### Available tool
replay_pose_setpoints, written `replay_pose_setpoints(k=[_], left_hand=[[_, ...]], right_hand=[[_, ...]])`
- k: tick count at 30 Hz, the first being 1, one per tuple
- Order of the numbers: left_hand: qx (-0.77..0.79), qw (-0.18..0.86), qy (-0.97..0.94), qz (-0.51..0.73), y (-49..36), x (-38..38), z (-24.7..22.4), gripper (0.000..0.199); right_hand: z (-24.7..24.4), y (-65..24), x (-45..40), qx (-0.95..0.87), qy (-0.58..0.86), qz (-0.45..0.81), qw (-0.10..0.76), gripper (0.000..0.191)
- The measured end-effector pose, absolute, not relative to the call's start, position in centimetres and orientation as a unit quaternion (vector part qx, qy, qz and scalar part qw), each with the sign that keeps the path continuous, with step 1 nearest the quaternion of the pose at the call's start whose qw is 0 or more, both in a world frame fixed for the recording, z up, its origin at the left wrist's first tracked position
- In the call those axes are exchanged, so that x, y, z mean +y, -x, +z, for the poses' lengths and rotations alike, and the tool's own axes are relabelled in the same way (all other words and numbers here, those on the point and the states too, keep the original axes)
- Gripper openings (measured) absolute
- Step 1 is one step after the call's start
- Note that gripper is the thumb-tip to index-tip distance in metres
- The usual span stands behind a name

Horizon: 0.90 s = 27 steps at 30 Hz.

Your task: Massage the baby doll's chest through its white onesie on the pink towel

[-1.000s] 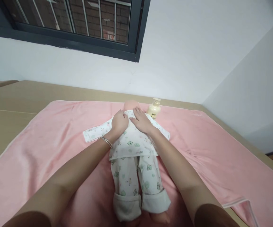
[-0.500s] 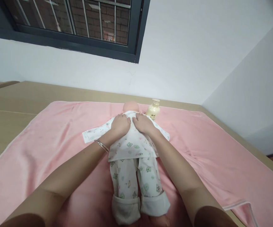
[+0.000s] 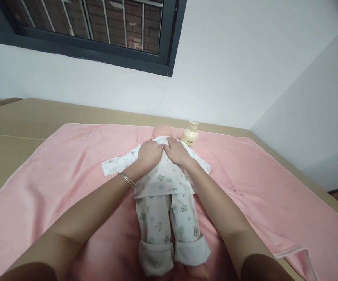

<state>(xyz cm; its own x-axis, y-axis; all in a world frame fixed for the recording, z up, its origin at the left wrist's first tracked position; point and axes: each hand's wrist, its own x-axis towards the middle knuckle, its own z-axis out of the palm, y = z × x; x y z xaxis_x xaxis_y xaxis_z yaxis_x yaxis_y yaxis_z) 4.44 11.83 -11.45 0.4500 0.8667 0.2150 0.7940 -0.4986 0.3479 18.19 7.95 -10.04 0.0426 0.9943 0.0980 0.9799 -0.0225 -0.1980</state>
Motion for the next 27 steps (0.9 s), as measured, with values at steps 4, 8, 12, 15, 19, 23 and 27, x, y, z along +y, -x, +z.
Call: replay_pose_setpoints(k=[4,8,12,15,19,23,27], left_hand=[[0.484,0.096,-0.85,0.186,-4.7,11.6,-11.6,0.04],[0.489,0.111,-0.843,0.196,-4.4,12.7,-11.6,0.043],[0.49,0.109,-0.841,0.2,-4.4,12.5,-11.6,0.043],[0.488,0.096,-0.846,0.192,-5.0,11.2,-11.5,0.045],[0.462,0.088,-0.862,0.189,-5.6,10.0,-11.3,0.045],[0.463,0.114,-0.86,0.184,-4.9,11.4,-11.0,0.039],[0.488,0.116,-0.847,0.179,-4.4,12.2,-10.9,0.047]], right_hand=[[-10.8,-18.1,8.5,-0.684,0.721,0.021,0.107,0.047],[-10.8,-17.3,7.8,-0.673,0.733,0.005,0.102,0.049],[-10.5,-17.3,7.6,-0.67,0.737,0.001,0.092,0.05],[-10.0,-17.9,7.7,-0.692,0.718,0.015,0.077,0.05],[-8.9,-18.2,6.9,-0.708,0.703,0.029,0.051,0.049],[-8.2,-17.7,5.9,-0.699,0.715,0.028,0.027,0.047],[-8.2,-18.1,6.3,-0.7,0.713,0.035,0.026,0.046]])
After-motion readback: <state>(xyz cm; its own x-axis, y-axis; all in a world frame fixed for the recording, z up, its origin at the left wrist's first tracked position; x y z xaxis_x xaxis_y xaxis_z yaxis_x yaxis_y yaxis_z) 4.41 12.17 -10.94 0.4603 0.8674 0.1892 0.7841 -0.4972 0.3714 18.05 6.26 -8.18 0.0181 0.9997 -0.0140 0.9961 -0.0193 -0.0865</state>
